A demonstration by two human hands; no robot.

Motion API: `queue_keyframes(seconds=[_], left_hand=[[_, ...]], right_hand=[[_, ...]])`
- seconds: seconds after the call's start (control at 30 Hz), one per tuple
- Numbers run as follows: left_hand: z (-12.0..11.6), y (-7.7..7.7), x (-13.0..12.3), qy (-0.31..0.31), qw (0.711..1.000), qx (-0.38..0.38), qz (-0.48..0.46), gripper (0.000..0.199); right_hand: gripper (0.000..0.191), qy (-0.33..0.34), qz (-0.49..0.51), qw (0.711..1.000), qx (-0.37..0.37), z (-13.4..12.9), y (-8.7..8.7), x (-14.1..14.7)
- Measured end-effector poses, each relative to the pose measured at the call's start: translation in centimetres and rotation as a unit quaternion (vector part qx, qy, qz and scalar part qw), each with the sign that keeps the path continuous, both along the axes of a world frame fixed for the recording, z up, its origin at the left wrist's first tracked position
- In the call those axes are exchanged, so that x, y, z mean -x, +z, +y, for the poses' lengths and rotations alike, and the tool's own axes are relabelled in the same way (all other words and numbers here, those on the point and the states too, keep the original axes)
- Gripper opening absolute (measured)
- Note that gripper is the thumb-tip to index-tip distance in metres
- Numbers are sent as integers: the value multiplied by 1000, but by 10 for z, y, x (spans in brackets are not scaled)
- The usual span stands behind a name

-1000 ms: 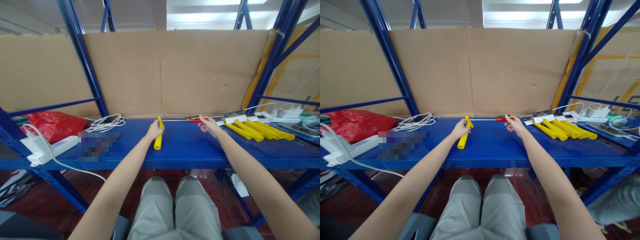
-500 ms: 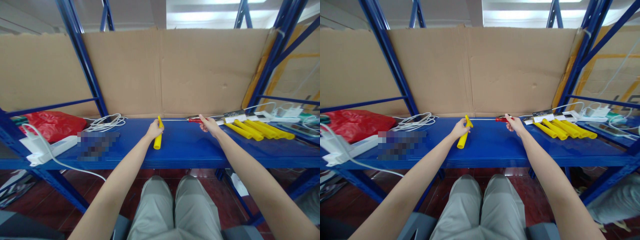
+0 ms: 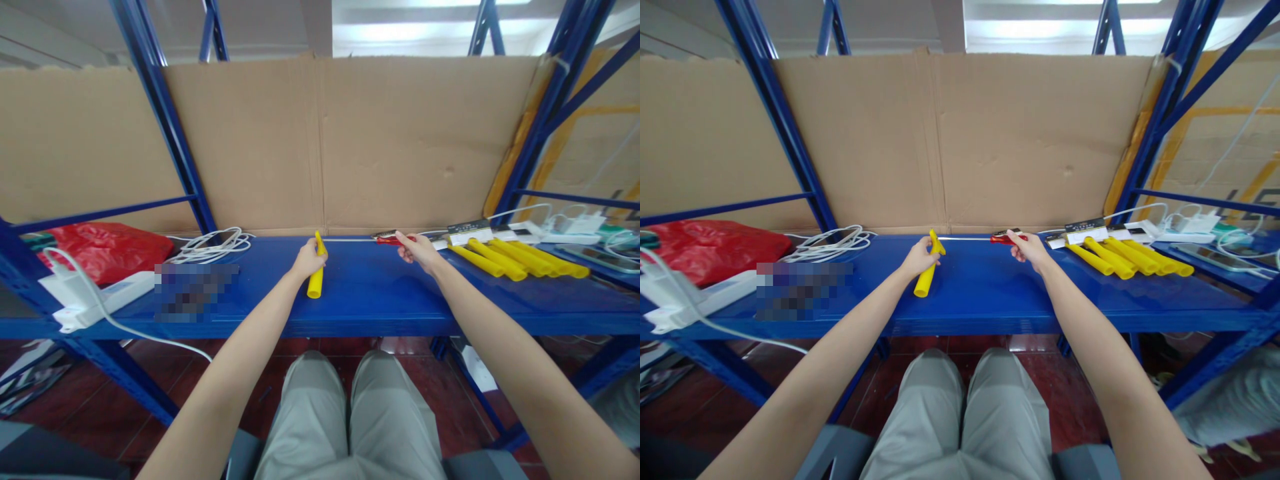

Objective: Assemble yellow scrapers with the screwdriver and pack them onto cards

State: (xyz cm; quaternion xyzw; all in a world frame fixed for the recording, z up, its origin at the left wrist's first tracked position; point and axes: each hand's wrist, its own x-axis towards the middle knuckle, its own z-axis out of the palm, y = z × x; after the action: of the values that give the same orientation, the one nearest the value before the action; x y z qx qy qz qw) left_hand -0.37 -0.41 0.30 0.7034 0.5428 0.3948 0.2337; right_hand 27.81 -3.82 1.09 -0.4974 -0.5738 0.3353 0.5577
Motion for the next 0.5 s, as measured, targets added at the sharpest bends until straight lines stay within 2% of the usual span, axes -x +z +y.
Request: queue_keyframes(seconds=[0.1,0.3,0.5], left_hand=[[0,0,0,1,1000,-5,5,42],[-3,1,0,15,1000,1,4,41],[0,1,0,11,1000,0,2,41]], right_hand=[[50,-8,-8,1000,17,-1,0,0],[50,68,30,997,-4,0,-1,0],[46,28,-1,1000,-9,1,-1,0]])
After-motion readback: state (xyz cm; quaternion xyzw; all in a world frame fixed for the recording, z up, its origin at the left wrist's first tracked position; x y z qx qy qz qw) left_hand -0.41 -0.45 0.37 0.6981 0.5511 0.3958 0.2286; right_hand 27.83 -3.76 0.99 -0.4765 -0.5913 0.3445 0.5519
